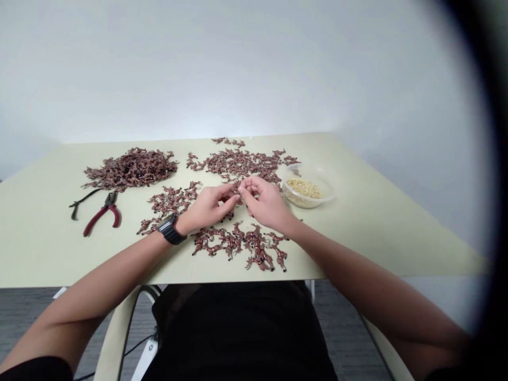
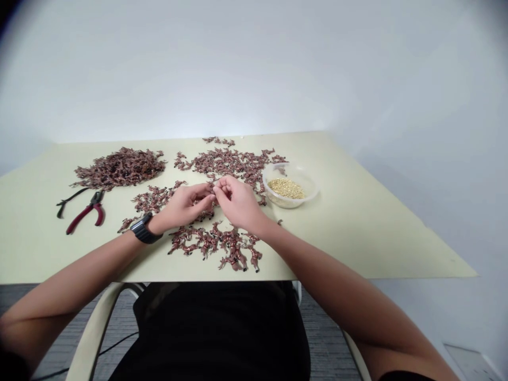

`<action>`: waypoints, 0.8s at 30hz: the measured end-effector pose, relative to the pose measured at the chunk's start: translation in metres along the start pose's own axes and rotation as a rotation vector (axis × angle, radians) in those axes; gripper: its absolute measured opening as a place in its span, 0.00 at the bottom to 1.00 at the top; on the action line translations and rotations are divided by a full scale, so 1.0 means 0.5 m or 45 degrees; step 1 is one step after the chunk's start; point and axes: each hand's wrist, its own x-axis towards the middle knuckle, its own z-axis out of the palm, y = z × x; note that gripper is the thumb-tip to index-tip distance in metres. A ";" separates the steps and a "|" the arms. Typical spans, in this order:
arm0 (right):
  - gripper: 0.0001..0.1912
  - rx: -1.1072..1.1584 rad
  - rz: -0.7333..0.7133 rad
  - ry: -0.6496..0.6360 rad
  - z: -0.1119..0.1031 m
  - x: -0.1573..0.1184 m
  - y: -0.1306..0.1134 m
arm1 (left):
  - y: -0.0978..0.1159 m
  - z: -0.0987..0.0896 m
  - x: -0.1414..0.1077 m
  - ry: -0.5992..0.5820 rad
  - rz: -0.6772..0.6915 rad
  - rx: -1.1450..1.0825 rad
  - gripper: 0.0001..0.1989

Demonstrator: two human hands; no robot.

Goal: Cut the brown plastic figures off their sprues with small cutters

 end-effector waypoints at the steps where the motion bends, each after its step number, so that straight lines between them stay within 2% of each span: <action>1: 0.09 -0.105 -0.102 0.008 -0.006 0.000 -0.003 | 0.002 -0.002 -0.001 -0.038 -0.034 -0.074 0.13; 3: 0.06 -0.273 -0.293 -0.003 -0.016 0.000 -0.007 | 0.004 -0.005 -0.001 -0.113 -0.090 -0.195 0.15; 5: 0.06 -0.338 -0.360 -0.027 -0.021 0.001 -0.007 | 0.003 -0.007 -0.001 -0.133 -0.083 -0.198 0.15; 7: 0.07 -0.264 -0.247 -0.046 -0.020 0.001 -0.003 | -0.001 -0.009 0.000 -0.088 -0.008 -0.046 0.13; 11: 0.12 0.160 0.159 -0.161 -0.010 0.006 0.009 | -0.014 -0.007 -0.001 -0.021 0.136 0.389 0.12; 13: 0.14 0.349 0.264 -0.211 -0.009 0.010 0.012 | -0.016 -0.006 -0.002 -0.027 0.144 0.444 0.13; 16: 0.15 0.432 0.300 -0.219 -0.018 0.012 0.005 | -0.009 -0.008 -0.001 -0.027 0.100 0.293 0.12; 24: 0.14 0.168 0.140 -0.241 -0.046 0.007 -0.023 | 0.009 -0.009 0.000 -0.100 -0.083 -0.168 0.15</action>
